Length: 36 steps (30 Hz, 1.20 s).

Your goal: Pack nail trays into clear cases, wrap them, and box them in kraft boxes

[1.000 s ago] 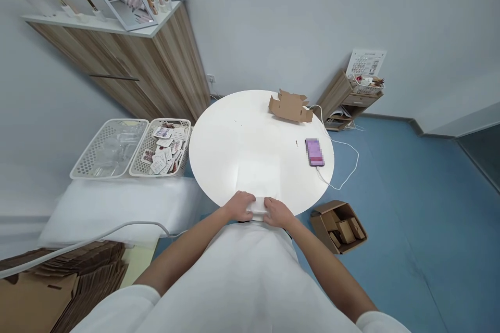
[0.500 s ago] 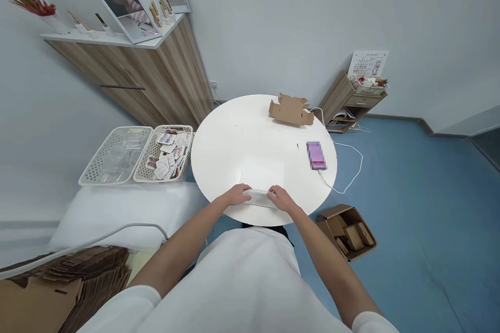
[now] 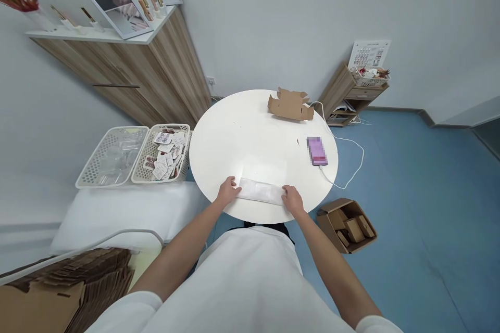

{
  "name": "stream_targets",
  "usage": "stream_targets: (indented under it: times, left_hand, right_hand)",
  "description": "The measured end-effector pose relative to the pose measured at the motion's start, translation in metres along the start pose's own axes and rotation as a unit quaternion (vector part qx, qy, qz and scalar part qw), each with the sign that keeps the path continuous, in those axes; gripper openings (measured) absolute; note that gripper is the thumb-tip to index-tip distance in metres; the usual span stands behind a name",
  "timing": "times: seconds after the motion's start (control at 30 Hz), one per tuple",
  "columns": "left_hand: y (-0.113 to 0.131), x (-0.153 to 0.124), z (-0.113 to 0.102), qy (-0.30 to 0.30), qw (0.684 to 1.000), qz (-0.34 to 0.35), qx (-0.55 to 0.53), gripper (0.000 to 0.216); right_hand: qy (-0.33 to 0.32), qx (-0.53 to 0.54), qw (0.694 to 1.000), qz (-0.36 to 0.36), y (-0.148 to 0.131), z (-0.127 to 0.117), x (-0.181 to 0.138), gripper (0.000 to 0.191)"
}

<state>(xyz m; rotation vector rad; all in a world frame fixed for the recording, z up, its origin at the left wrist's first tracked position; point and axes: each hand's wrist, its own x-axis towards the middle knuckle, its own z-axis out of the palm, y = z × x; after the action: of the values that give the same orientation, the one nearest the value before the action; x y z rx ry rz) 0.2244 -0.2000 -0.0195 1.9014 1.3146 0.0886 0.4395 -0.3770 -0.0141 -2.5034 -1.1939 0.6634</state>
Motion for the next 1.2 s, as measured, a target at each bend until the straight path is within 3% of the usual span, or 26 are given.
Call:
stream_targets:
  times: [0.07,0.13,0.23,0.3,0.53,0.8,1.0,1.2]
  left_hand:
    - [0.004,-0.005,-0.003,0.054,0.997,0.052,0.035,0.058]
    - [0.014,-0.01,-0.004,0.06,0.981,0.158,0.093,0.063]
    - [0.033,-0.015,0.002,-0.034,0.933,0.304,0.19,0.067]
    - [0.043,-0.017,0.009,-0.085,0.909,0.335,0.232,0.067]
    - [0.046,-0.024,0.018,-0.124,0.907,0.334,0.227,0.057]
    - [0.035,-0.042,0.013,-0.168,0.912,0.323,0.192,0.05]
    - [0.042,-0.02,-0.001,-0.216,0.94,0.22,0.148,0.039]
    - [0.029,0.007,-0.014,-0.123,0.981,0.124,0.082,0.036]
  right_hand:
    - [0.054,-0.035,0.998,0.005,0.003,-0.004,-0.009,0.044]
    - [0.093,-0.052,0.994,-0.031,-0.004,-0.008,-0.015,0.048]
    - [0.053,-0.051,0.985,-0.155,-0.026,-0.006,-0.016,0.047]
    - [0.001,-0.065,0.976,-0.21,-0.04,-0.001,-0.013,0.048]
    - [-0.077,-0.101,0.969,-0.212,-0.047,0.01,-0.011,0.04]
    - [-0.141,-0.001,0.967,-0.212,-0.041,-0.002,-0.033,0.035]
    - [-0.155,0.081,0.972,-0.154,-0.044,-0.022,-0.002,0.022]
    - [-0.13,0.088,0.988,-0.009,-0.041,-0.022,0.029,0.031]
